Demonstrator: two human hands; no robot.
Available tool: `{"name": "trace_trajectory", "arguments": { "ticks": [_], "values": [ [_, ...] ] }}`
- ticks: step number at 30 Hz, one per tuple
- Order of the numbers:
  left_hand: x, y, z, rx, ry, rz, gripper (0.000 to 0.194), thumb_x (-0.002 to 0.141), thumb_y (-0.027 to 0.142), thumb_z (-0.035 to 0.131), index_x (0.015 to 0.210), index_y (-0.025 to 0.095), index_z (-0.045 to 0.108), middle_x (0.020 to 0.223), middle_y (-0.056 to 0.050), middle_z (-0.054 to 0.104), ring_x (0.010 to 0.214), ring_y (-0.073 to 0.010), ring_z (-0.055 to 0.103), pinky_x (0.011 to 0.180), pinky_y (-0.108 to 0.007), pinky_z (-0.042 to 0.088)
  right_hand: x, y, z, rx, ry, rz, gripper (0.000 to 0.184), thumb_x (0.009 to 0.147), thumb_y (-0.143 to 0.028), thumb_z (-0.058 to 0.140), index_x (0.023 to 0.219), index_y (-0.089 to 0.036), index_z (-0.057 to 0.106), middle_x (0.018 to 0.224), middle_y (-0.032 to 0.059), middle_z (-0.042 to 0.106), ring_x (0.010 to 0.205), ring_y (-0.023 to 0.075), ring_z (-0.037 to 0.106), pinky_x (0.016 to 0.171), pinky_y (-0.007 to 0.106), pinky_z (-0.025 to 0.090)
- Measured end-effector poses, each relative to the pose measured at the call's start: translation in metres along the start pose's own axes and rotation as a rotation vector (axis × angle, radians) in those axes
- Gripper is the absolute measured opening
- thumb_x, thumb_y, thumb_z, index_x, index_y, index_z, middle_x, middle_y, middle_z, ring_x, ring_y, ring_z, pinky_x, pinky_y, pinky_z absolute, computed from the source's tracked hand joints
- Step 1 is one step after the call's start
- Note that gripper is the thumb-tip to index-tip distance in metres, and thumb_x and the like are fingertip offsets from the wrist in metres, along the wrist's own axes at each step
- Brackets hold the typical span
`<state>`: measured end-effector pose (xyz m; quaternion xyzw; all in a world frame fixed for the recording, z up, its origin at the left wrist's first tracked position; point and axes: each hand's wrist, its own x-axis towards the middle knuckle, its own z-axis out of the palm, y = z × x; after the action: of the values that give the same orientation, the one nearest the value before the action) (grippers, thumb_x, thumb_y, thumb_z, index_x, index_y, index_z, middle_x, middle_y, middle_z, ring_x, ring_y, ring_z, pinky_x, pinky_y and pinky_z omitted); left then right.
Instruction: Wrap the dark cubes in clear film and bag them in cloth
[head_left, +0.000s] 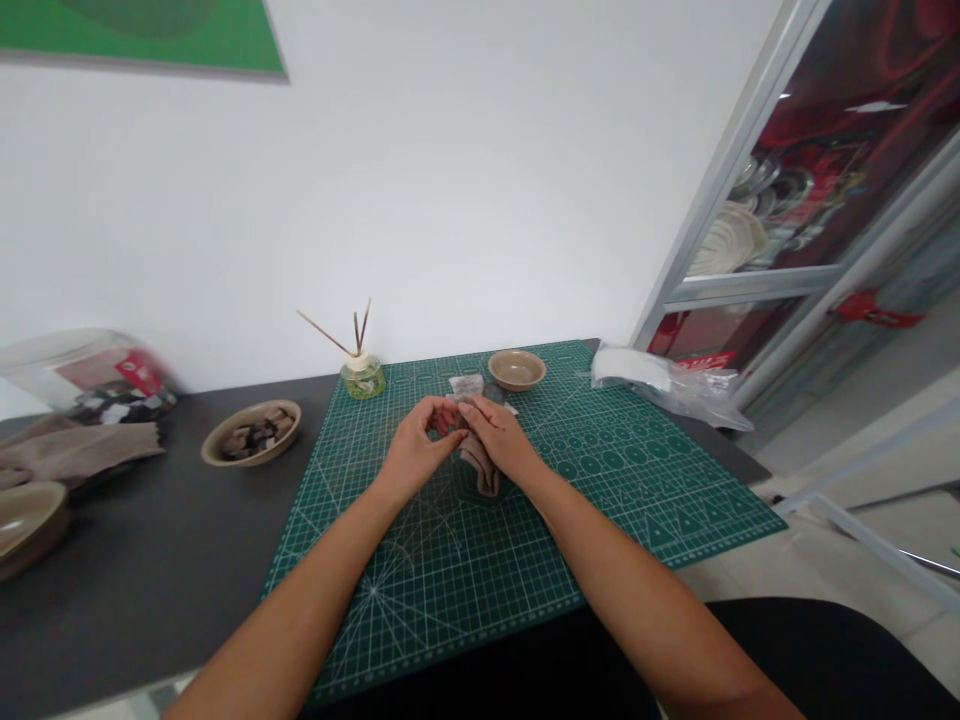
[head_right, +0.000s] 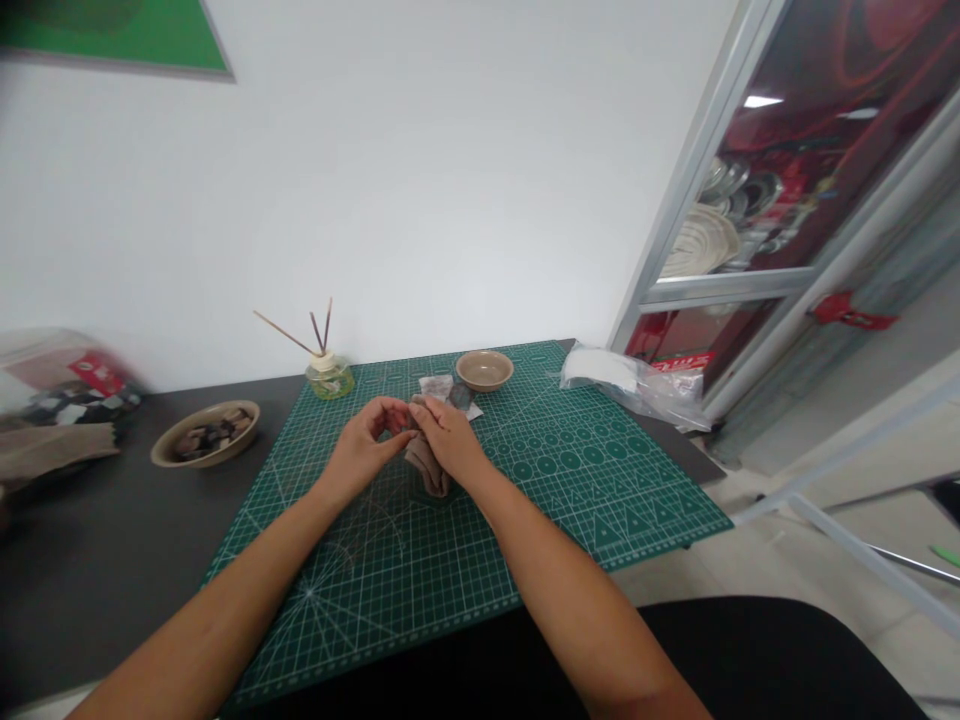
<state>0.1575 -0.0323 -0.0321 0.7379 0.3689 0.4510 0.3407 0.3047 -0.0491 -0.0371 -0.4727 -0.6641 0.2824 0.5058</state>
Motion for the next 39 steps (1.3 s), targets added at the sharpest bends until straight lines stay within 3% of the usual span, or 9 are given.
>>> {"name": "trace_trajectory", "arguments": {
  "ticks": [4, 12, 18, 22, 27, 33, 39],
  "values": [
    [-0.002, 0.003, 0.003, 0.018, 0.006, 0.022, 0.026, 0.069, 0.012, 0.065, 0.094, 0.018, 0.06, 0.075, 0.003, 0.057, 0.069, -0.0135, 0.055, 0.068, -0.027, 0.047, -0.001, 0.0, 0.001, -0.146, 0.066, -0.037, 0.024, 0.094, -0.027, 0.041, 0.073, -0.02, 0.051, 0.067, -0.0005, 0.056, 0.065, 0.0146, 0.051, 0.062, 0.026, 0.035],
    [-0.005, 0.007, 0.003, 0.138, -0.047, 0.129, 0.016, 0.074, 0.01, 0.061, 0.087, 0.018, 0.063, 0.077, 0.001, 0.061, 0.069, -0.0133, 0.058, 0.068, -0.026, 0.049, -0.002, 0.001, 0.001, -0.443, 0.083, -0.009, 0.02, 0.096, -0.025, 0.037, 0.082, -0.019, 0.05, 0.068, 0.003, 0.057, 0.063, 0.0173, 0.053, 0.059, 0.027, 0.031],
    [-0.002, 0.002, -0.003, 0.021, -0.076, 0.112, 0.016, 0.077, 0.018, 0.063, 0.093, 0.02, 0.065, 0.08, 0.0, 0.064, 0.072, -0.0143, 0.06, 0.07, -0.028, 0.051, 0.0, 0.002, -0.006, -0.227, 0.1, -0.015, 0.026, 0.094, -0.029, 0.038, 0.071, -0.021, 0.045, 0.065, -0.0009, 0.052, 0.063, 0.0145, 0.05, 0.06, 0.025, 0.033],
    [0.0, -0.002, -0.006, -0.027, -0.024, 0.127, 0.016, 0.077, 0.021, 0.064, 0.093, 0.02, 0.066, 0.083, -0.001, 0.063, 0.074, -0.015, 0.06, 0.072, -0.029, 0.051, 0.001, 0.001, -0.009, -0.017, 0.143, 0.012, 0.031, 0.094, -0.036, 0.037, 0.069, -0.02, 0.047, 0.066, -0.0009, 0.052, 0.064, 0.0142, 0.049, 0.062, 0.026, 0.037],
    [0.001, -0.002, -0.009, 0.093, 0.08, 0.167, 0.013, 0.075, 0.018, 0.064, 0.088, 0.02, 0.066, 0.083, 0.0, 0.058, 0.072, -0.0145, 0.056, 0.07, -0.029, 0.049, 0.0, -0.002, -0.005, 0.113, 0.02, 0.072, 0.045, 0.096, -0.043, 0.029, 0.071, -0.019, 0.057, 0.07, 0.0024, 0.059, 0.075, 0.0172, 0.055, 0.073, 0.03, 0.044],
    [-0.001, 0.002, -0.007, 0.274, 0.071, 0.278, 0.017, 0.076, 0.007, 0.057, 0.085, 0.019, 0.063, 0.079, 0.001, 0.054, 0.073, -0.0144, 0.053, 0.07, -0.026, 0.047, 0.0, 0.001, 0.003, 0.027, -0.108, 0.033, 0.021, 0.091, -0.028, 0.044, 0.078, -0.018, 0.057, 0.075, 0.0006, 0.06, 0.075, 0.0152, 0.054, 0.072, 0.027, 0.041],
    [-0.002, 0.005, -0.004, 0.337, 0.048, 0.301, 0.019, 0.073, 0.003, 0.058, 0.084, 0.018, 0.06, 0.077, 0.002, 0.051, 0.072, -0.0139, 0.052, 0.069, -0.025, 0.045, -0.002, 0.001, 0.002, -0.175, -0.058, 0.039, 0.028, 0.094, -0.027, 0.043, 0.068, -0.019, 0.05, 0.064, -0.0008, 0.053, 0.062, 0.0139, 0.048, 0.061, 0.027, 0.034]
  ]
}}
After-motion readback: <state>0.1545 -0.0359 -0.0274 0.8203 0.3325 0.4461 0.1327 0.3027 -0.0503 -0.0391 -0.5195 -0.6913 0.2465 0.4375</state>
